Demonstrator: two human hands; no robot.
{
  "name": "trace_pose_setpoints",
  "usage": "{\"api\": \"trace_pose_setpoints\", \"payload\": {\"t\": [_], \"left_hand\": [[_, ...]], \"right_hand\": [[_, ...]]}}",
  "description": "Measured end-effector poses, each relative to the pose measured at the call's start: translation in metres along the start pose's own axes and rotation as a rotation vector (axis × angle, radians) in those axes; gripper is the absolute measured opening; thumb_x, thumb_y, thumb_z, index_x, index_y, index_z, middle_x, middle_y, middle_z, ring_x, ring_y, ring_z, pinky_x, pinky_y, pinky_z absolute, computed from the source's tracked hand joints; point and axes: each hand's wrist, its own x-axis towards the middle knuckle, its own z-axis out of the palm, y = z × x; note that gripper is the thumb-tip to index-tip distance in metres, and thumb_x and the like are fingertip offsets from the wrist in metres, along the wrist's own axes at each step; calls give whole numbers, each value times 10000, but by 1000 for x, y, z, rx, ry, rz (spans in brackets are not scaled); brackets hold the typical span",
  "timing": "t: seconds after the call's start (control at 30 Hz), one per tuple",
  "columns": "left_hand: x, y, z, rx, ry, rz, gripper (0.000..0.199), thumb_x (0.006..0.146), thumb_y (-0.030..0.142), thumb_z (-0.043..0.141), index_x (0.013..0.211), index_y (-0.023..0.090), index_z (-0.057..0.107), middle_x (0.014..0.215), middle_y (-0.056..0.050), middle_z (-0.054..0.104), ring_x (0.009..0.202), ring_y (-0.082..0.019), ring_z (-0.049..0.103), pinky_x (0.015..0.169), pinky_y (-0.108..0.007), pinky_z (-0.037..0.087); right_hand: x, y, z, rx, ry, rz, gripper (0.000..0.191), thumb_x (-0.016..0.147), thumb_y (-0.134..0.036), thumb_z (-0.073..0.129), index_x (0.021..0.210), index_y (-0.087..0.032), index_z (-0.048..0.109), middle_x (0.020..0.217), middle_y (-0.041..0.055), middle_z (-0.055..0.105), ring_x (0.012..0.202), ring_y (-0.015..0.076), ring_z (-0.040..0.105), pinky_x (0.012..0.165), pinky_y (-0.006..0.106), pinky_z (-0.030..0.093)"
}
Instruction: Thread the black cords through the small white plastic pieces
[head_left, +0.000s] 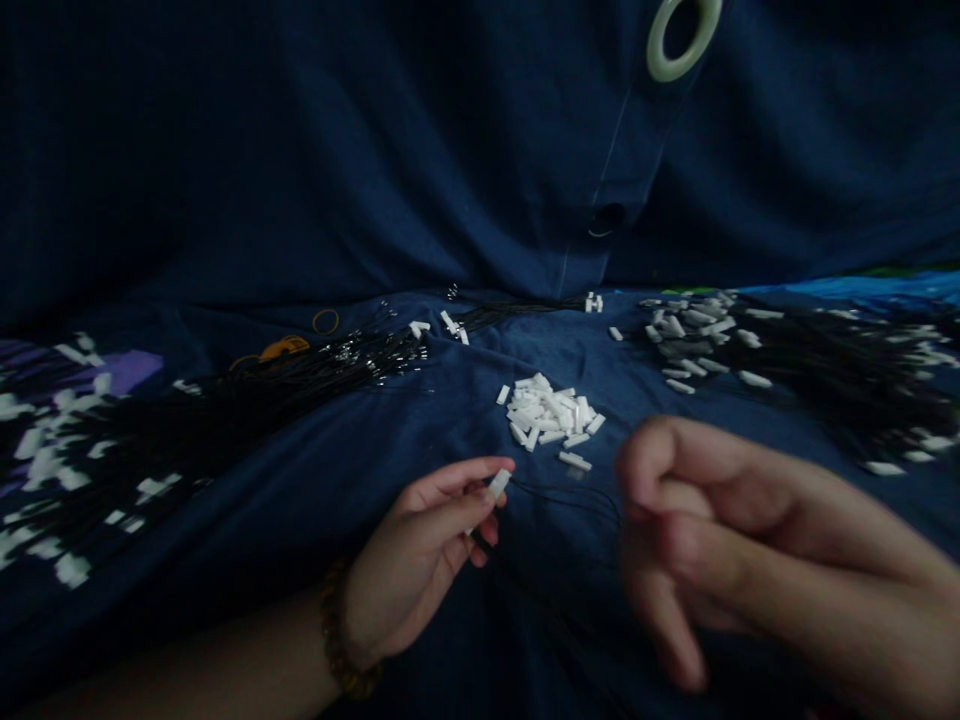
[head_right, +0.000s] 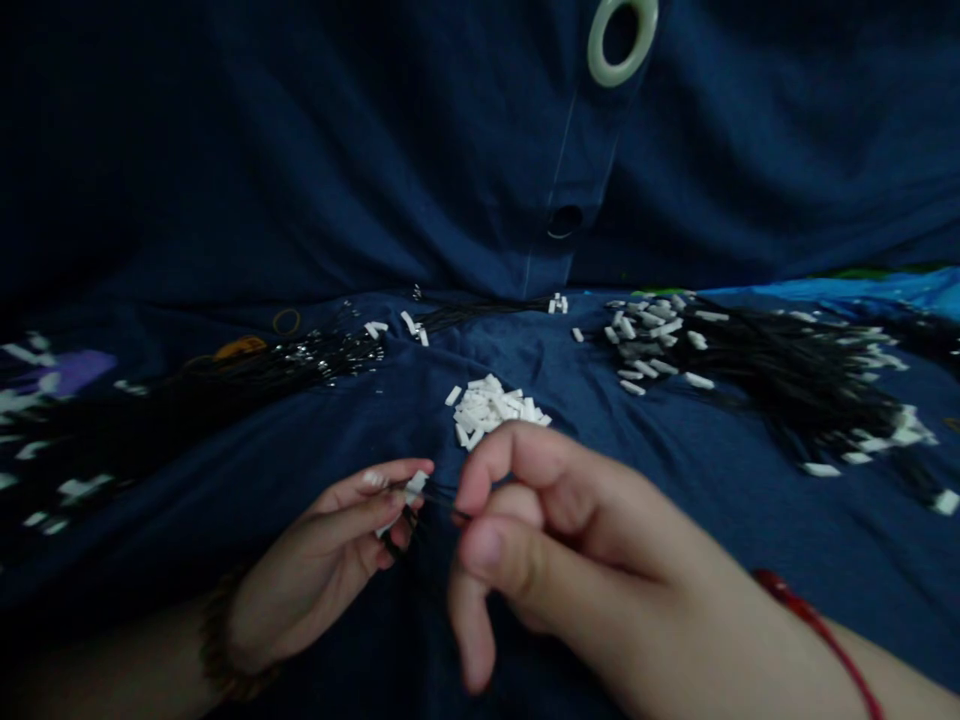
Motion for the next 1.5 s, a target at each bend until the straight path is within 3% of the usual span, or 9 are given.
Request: {"api": "trace_pose_setpoints", "payload": {"t": [0.07, 0.17, 0.37, 0.67, 1.03, 1.5], "left_hand": [[0, 0, 0, -24, -10, -5, 237, 739, 142, 574, 962, 189, 641, 794, -23, 577, 605, -74, 492, 516, -183, 348], [1, 0, 1, -56, -11, -14, 227, 742, 132, 574, 949, 192, 644, 788, -16, 575, 590, -62, 493, 501, -166, 349], [-3, 1, 2, -119, -34, -35, 197, 767, 144, 556, 932, 203, 646, 791, -13, 562, 586, -59, 505, 484, -153, 357], [-4, 0, 1, -129, -30, 1, 202, 766, 145, 557, 937, 208, 643, 787, -6, 554, 588, -59, 512, 479, -150, 368], [-4, -1, 2, -117, -47, 11, 197, 769, 143, 554, 934, 211, 638, 784, -4, 552, 583, -53, 511, 477, -143, 367], [-5, -1, 2, -115, -33, 4, 204, 763, 152, 561, 945, 208, 633, 801, -13, 558, 589, -57, 510, 480, -144, 366]], "right_hand": [[13, -6, 14, 13, -62, 7, 167, 910, -288, 343, 840, -183, 452, 585, -28, 513, 497, 66, 465, 458, 139, 382], [25, -1, 24, -167, -35, -9, 102, 886, -194, 367, 806, -181, 428, 617, -34, 477, 520, 69, 430, 477, 166, 330], [20, 16, 26, -390, 40, -132, 103, 866, -182, 411, 765, -169, 428, 570, -41, 456, 478, 72, 421, 457, 197, 272], [19, 17, 30, -514, 124, -373, 137, 855, -126, 429, 729, -143, 480, 569, -22, 449, 491, 85, 414, 484, 235, 267], [18, 19, 31, -521, 118, -329, 145, 868, -147, 422, 746, -138, 498, 585, -14, 460, 497, 89, 413, 482, 236, 273], [19, 23, 33, -554, 178, -385, 99, 860, -137, 439, 792, -141, 509, 588, -21, 468, 507, 83, 428, 489, 230, 298]]}}
